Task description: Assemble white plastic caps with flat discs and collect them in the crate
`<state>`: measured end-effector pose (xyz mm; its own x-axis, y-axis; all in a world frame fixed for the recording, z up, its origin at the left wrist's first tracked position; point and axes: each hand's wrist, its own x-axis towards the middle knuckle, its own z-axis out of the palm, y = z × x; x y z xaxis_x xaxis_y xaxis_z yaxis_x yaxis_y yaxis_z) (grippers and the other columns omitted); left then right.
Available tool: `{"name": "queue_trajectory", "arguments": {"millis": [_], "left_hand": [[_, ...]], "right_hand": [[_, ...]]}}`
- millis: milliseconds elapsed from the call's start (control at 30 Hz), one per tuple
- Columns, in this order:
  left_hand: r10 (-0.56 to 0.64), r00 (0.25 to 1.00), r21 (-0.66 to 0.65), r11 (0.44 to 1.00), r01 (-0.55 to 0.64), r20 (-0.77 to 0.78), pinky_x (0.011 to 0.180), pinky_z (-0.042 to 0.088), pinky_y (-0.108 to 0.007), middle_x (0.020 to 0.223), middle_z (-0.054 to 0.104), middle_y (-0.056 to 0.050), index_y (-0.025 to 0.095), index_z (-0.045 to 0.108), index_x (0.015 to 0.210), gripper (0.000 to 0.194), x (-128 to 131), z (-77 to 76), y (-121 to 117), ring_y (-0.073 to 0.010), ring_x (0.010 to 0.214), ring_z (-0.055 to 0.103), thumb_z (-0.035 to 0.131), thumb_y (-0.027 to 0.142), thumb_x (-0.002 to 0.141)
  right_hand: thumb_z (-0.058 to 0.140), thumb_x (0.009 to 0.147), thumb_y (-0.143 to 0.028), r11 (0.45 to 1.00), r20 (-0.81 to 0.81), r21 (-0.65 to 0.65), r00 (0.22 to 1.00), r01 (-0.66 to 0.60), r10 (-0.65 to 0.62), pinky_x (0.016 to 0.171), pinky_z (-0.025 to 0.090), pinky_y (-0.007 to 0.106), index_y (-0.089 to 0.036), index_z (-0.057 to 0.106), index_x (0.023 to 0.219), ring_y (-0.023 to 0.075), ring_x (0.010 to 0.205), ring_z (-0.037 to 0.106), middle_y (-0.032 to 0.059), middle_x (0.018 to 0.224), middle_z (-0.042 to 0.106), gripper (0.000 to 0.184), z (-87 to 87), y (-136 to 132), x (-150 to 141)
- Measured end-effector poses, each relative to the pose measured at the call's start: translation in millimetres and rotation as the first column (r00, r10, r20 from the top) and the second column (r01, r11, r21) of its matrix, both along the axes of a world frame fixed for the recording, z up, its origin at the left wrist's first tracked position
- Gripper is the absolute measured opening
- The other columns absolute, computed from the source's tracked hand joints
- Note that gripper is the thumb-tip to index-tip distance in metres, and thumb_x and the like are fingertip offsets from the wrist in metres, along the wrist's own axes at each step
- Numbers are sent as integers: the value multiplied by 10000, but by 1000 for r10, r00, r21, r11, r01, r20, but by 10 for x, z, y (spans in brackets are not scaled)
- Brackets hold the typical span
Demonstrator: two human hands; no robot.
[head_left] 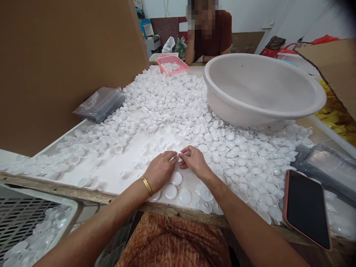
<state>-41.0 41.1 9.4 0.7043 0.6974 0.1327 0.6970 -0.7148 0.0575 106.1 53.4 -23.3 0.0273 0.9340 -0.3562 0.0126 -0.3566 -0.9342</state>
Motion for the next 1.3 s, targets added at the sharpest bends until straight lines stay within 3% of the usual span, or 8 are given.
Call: {"name": "queue_trajectory", "arguments": {"millis": [267,500,700,833,933,1067,1200,1300], "left_hand": [[-94,994,-155,984,84,-59,875,458,-303,1002,618,-113,87,603,957,229,30,106,24,-187,960,570,428,101,811],[-121,988,-141,984,107,-98,742,489,-313,878,627,-117,60,622,843,184,14,8,-24,-208,809,586,507,168,747],[-145,983,-194,974,121,-111,656,477,-307,798,638,-96,133,648,724,167,58,40,-116,-208,779,590,507,220,751],[-135,978,-190,976,103,-160,597,464,-293,831,637,-114,153,658,693,192,78,50,-96,-205,777,589,499,228,770],[-134,980,-153,982,111,-147,595,466,-297,792,624,-112,146,647,687,169,94,46,-97,-209,773,583,511,213,762],[-79,993,-85,994,71,-91,670,493,-330,778,608,-103,122,631,767,147,122,4,-185,-208,790,579,487,150,778],[16,999,-43,999,-14,51,785,500,-357,918,619,-129,90,611,907,208,59,-44,-306,-213,884,575,435,105,797],[54,987,-76,996,-43,148,861,484,-372,1024,621,-111,134,627,951,242,-52,45,-401,-209,963,571,421,136,822]], "right_hand": [[588,752,-284,999,194,14,980,-42,39,376,490,186,-178,502,756,136,544,625,1,693,574,137,71,-110,-1],[648,610,-446,990,182,-40,973,-136,141,482,546,305,-201,500,734,241,655,656,59,721,623,312,-76,-84,51],[640,567,-489,986,110,-95,982,-140,150,487,550,385,-240,486,851,280,598,639,141,762,615,408,-391,-45,145],[637,594,-448,986,67,-39,984,-165,167,447,527,368,-256,466,1002,259,544,620,113,728,587,482,-611,75,195],[636,608,-424,981,77,-18,978,-194,195,472,529,349,-240,500,975,244,585,620,89,736,586,433,-438,56,172],[585,653,-350,992,149,80,985,-97,85,481,527,292,-206,509,904,156,549,576,-18,682,527,300,-37,-131,-6],[514,736,-220,985,217,99,969,-141,117,487,508,242,-206,519,961,101,516,567,-29,760,551,225,37,-220,-84],[496,779,-171,963,336,162,930,-216,152,547,491,228,-225,526,1060,106,582,600,-13,816,611,288,144,-305,119]]}}
